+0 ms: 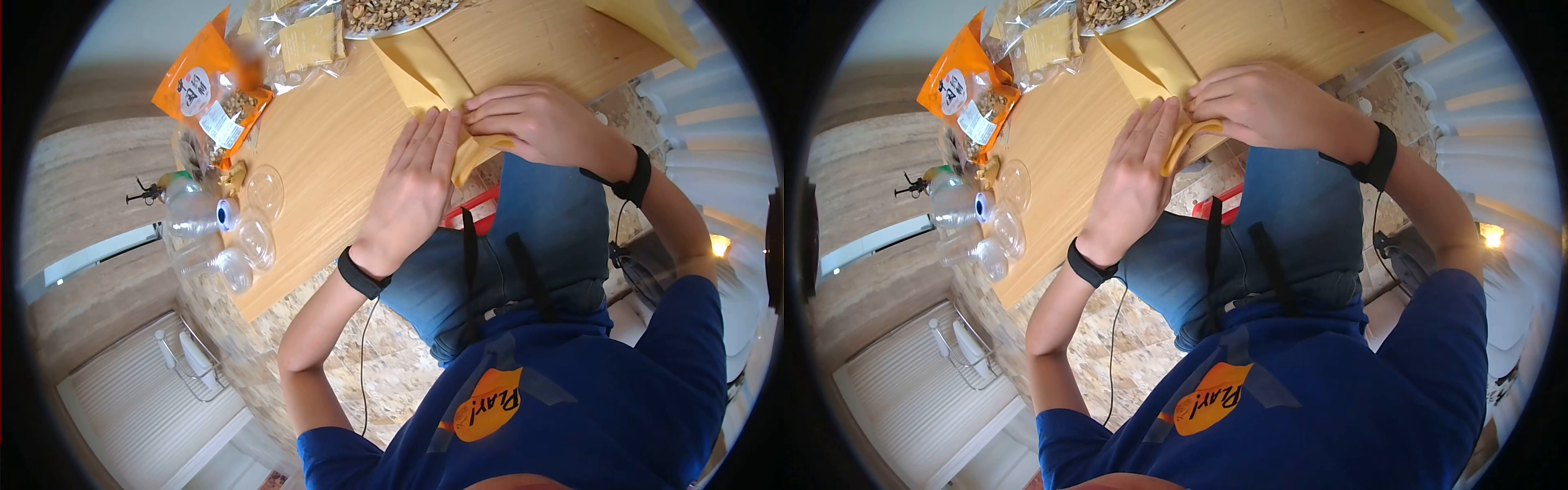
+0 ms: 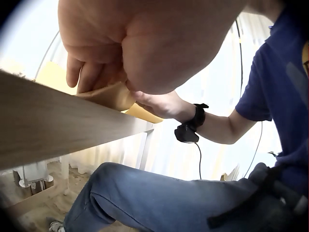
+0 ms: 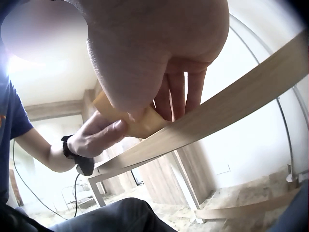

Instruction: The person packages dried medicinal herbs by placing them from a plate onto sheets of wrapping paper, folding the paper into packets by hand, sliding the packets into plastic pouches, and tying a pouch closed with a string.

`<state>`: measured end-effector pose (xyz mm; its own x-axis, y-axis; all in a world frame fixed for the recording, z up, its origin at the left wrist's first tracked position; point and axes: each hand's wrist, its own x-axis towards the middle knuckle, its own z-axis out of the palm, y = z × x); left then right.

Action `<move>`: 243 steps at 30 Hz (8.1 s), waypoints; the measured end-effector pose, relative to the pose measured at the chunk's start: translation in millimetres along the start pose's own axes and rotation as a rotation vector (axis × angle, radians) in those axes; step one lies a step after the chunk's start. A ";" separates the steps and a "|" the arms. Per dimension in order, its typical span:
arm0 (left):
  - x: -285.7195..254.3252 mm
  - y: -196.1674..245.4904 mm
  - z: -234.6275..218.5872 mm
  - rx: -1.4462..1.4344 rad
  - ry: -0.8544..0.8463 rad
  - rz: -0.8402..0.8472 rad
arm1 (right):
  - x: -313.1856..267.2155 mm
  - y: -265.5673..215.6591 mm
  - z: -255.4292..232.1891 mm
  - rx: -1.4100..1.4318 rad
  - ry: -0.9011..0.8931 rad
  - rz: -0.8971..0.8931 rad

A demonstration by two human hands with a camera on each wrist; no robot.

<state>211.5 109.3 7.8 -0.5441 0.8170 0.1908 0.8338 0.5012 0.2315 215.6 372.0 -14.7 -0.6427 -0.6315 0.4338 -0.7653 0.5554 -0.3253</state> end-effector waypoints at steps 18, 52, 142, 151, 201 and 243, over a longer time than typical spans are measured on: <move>-7.2 -2.6 -11.0 -0.416 0.155 -0.239 | 1.8 -16.1 19.7 0.222 0.087 0.134; 40.1 -43.9 -6.0 -1.022 -0.052 -0.754 | 20.4 -5.9 22.7 0.664 0.221 0.639; 45.5 -81.4 -7.4 -1.343 0.121 -0.566 | 21.5 23.3 17.3 0.759 0.084 0.642; 50.6 -78.2 -8.6 -1.315 0.144 -0.556 | 22.3 17.0 17.9 0.696 0.147 0.559; 40.6 -49.6 -59.0 -0.309 -0.186 0.005 | 8.8 0.2 -1.6 0.013 0.063 0.006; 16.4 -6.0 20.3 0.230 0.039 -0.084 | 13.6 -22.5 41.1 -0.193 0.402 0.404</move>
<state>199.4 125.5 -9.8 -0.6122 0.7601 0.2180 0.7822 0.6225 0.0259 222.6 328.6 -36.0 -0.7886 -0.1166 0.6038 -0.4187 0.8209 -0.3883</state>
